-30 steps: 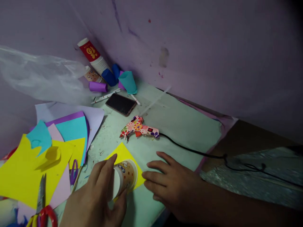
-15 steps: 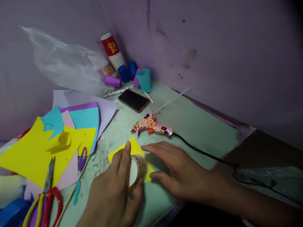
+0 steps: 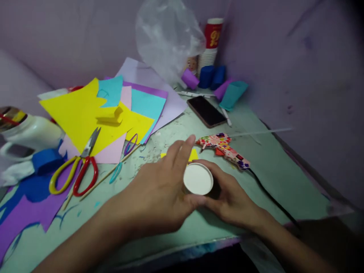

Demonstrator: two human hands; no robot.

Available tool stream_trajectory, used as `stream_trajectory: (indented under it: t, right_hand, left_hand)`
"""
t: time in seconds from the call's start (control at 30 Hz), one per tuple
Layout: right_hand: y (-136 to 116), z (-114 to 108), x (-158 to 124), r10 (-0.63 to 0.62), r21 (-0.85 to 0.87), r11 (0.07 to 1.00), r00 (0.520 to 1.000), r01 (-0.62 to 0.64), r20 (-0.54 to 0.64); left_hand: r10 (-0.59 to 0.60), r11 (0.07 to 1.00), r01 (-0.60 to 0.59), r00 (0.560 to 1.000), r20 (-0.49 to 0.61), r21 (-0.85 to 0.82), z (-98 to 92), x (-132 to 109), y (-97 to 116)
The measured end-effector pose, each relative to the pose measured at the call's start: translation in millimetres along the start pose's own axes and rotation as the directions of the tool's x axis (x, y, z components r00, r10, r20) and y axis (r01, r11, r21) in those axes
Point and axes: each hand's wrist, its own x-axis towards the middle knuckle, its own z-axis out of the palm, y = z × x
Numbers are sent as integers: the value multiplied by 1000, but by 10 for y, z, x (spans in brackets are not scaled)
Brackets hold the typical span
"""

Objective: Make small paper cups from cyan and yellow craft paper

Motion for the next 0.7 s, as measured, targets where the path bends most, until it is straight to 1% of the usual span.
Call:
stream_trajectory:
  t: [0.07,0.1,0.13,0.17,0.23,0.27,0.33,0.4,0.47,0.57,0.7]
  right_hand:
    - [1,6,-18,38,-42,998,999,-38,3]
    - [-1,9,-25,59,-62,996,998,-59,5]
    - [-4,12,-32,78,-77,994,997,-77,3]
    - [-6,15,-38,93,-89,992,996,-93,-1]
    - [-12,18,-49,111,-109,988,994,-111,-8]
    - [-14,19,-53,112,-120,986,994,-113,-12]
    - [-14,17,-59,106,-141,984,994,-108,-21]
    - [-7,14,-62,98,-161,982,995,-99,-18]
    - [3,11,-62,96,-175,980,995,-97,-19]
    - [12,9,-57,98,-188,977,995,-100,-19]
    - [5,11,-45,91,-172,981,996,-90,-2]
  left_hand:
    - [-68,993,59,995,-79,-107,-9,-99,-158]
    - [-105,985,89,990,-98,-148,23,-154,-226]
    - [-129,978,112,988,-88,-177,77,-208,-278]
    - [-133,974,121,990,-51,-189,147,-258,-311]
    - [-85,986,90,995,42,-139,306,-338,-323]
    - [-53,995,59,996,65,-86,381,-367,-313]
    - [-13,1000,12,999,49,10,497,-405,-287]
    - [3,1000,-3,1000,-4,26,558,-422,-280]
    - [6,1000,-7,999,-35,-27,573,-424,-296]
    - [-22,994,16,998,-54,-111,545,-410,-337]
    - [-43,976,34,998,-36,-215,476,-381,-382]
